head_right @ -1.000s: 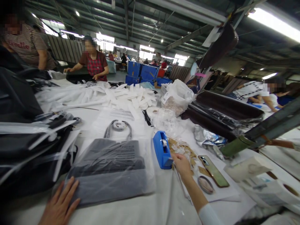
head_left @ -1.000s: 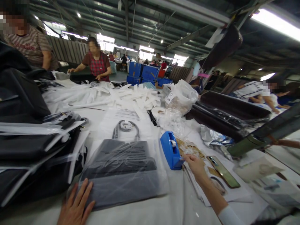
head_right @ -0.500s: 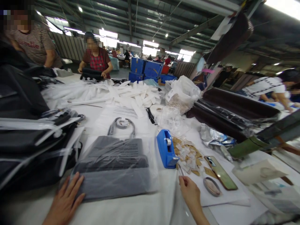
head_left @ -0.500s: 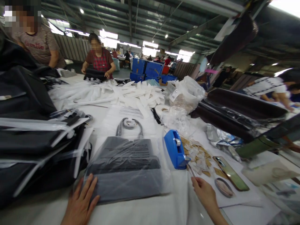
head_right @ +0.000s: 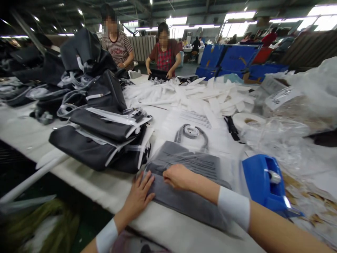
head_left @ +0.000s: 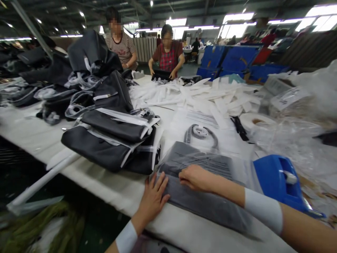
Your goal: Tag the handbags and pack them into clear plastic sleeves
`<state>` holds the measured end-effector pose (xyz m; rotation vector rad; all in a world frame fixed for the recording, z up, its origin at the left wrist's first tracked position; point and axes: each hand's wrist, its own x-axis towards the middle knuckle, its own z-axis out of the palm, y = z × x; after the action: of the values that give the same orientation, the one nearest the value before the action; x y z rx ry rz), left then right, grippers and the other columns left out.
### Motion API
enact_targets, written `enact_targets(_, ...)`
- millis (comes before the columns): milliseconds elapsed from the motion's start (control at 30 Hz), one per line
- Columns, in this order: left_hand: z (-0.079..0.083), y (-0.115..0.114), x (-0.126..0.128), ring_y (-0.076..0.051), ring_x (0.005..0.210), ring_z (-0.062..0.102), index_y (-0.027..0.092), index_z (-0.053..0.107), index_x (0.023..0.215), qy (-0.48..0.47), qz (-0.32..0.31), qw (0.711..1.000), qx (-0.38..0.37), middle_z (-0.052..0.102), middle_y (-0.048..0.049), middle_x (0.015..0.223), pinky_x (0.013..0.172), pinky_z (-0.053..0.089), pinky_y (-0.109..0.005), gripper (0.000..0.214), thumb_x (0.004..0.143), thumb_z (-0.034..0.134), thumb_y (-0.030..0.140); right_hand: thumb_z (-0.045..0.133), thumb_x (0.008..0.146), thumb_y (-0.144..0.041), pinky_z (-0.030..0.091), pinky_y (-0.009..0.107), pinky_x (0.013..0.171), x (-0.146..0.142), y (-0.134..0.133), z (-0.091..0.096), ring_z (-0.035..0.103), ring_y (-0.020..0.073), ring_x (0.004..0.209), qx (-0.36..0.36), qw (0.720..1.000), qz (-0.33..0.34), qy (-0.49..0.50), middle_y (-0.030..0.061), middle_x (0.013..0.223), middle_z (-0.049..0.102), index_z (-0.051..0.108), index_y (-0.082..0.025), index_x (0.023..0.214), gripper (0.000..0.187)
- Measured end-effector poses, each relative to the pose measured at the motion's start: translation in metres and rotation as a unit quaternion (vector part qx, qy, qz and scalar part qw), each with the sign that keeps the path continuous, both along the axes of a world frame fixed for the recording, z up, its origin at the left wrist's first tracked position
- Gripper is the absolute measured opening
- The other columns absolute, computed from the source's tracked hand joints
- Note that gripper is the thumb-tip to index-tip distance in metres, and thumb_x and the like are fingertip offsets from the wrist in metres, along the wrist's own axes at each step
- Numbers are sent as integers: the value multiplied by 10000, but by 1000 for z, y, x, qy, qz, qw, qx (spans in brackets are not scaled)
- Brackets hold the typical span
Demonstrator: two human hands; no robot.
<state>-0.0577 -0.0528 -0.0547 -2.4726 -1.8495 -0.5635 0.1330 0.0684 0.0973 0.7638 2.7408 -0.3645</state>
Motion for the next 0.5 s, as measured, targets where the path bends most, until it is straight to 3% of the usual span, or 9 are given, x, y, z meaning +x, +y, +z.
enact_targets(100,0,0,2,-400,1406,186,374,347,1417,-2,-8,1000,-9,183,-58,1585,1021,300,-672,551,899,529,327,559,830,-232,461,307,656,-17,14,-20,685,264,768,11,1000,-8,-25,127,813,727,716,-156,824,175)
enact_targets(233,2,0,9,-483,1373,202,530,352,1360,-13,3,1000,-11,82,-38,1601,946,261,-780,584,852,601,386,598,813,-274,479,321,654,-25,16,-32,690,284,758,21,998,-31,-45,144,787,725,733,-151,796,184)
enact_targets(367,2,1,14,-484,1360,213,530,332,1371,-9,11,1000,-8,115,-45,1593,938,269,-788,608,840,607,415,699,747,-334,489,310,676,-28,22,-38,690,275,770,22,996,-78,-49,107,754,729,732,-191,742,147)
enact_targets(500,-2,1,14,-490,1348,227,525,340,1370,-9,5,1000,-1,121,-46,1591,930,305,-770,642,821,640,382,787,610,-539,494,344,681,-20,59,-36,681,321,790,48,981,-185,-37,147,769,721,711,-158,738,410)
